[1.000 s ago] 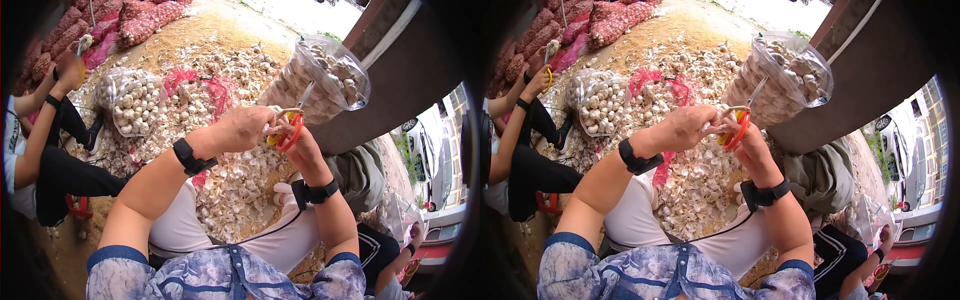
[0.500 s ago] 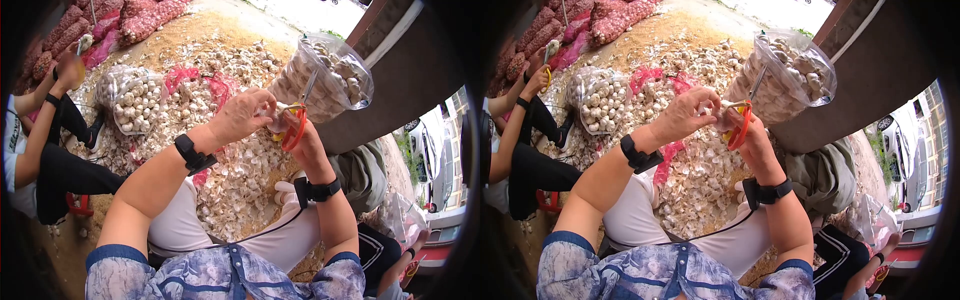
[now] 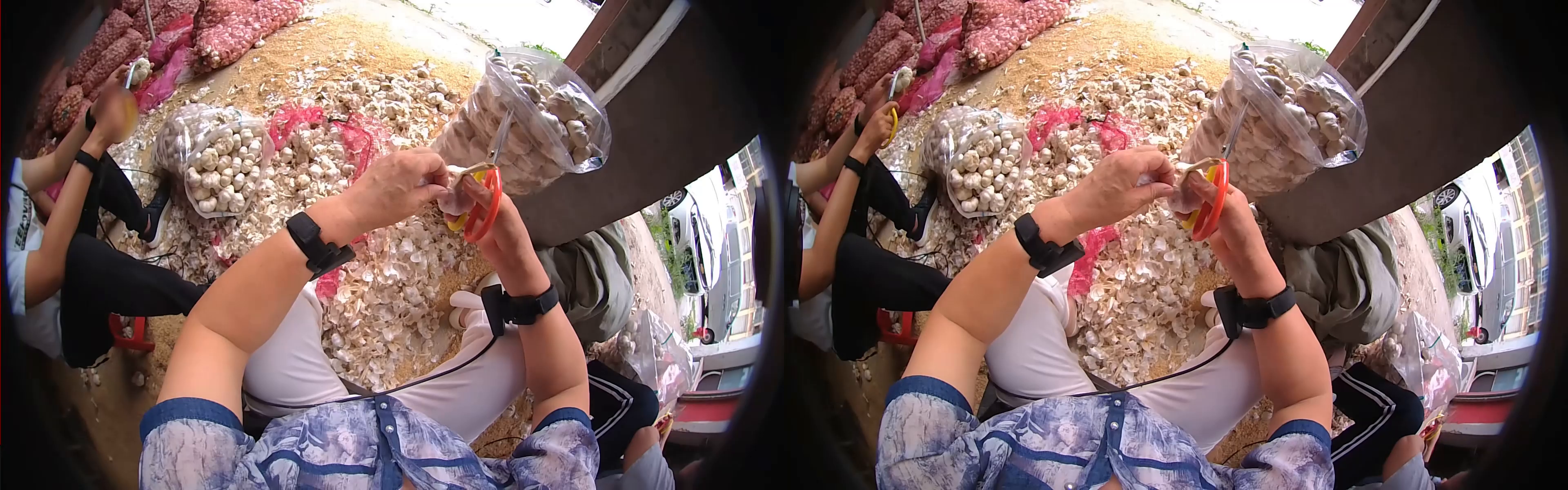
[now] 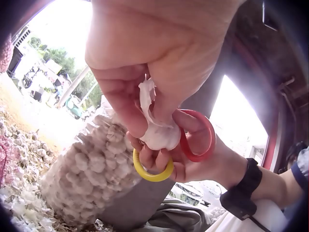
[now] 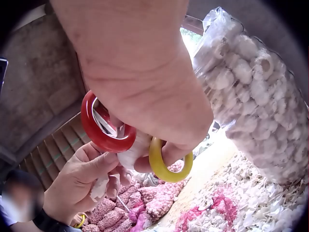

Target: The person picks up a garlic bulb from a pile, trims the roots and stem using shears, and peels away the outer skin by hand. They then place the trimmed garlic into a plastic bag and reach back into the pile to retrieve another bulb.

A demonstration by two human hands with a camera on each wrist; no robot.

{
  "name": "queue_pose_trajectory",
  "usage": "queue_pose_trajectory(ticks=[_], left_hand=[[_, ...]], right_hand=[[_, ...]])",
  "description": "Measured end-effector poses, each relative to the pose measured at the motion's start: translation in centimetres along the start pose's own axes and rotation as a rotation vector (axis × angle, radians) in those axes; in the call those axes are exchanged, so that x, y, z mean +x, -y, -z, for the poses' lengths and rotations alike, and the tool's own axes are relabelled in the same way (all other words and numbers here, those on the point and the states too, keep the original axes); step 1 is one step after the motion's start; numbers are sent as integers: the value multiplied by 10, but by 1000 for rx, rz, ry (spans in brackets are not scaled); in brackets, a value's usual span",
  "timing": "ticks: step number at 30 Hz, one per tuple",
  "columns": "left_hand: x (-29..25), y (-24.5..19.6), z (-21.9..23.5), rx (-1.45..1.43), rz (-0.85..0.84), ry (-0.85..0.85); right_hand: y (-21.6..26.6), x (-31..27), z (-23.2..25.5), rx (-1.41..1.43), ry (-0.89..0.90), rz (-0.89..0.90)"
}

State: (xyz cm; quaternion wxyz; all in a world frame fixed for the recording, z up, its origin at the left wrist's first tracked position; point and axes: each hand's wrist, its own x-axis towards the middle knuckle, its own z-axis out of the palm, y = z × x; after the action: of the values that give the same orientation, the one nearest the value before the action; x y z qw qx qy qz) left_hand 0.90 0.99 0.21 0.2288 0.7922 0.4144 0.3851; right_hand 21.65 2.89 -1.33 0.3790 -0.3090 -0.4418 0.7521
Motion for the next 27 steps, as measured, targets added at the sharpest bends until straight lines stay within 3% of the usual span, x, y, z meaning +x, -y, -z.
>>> queue_pose_trajectory(ticks=[11,14,17,20,21,23,24,25,27], left_hand=[[-6,-16,-6,210,-82,27],[-8,-17,-10,103,2,84],[-16,-25,-24,71,-112,106],[-19,-37,-21,86,-15,480],[-19,-35,-22,85,-16,480],[-20,-32,-23,244,78,755],[-20,-32,-18,284,188,743],[-20,-27,-15,282,190,743],[-16,-11,-11,301,353,445]], right_hand=[[-13,6,-1,216,-30,-51],[-16,4,-1,181,-57,37],[-15,5,-5,247,-173,109],[-11,14,7,353,-293,31],[-8,14,8,353,-294,31],[-2,12,7,438,-214,21],[1,9,5,444,-198,10],[1,7,5,444,-198,8],[2,4,5,322,-51,47]])
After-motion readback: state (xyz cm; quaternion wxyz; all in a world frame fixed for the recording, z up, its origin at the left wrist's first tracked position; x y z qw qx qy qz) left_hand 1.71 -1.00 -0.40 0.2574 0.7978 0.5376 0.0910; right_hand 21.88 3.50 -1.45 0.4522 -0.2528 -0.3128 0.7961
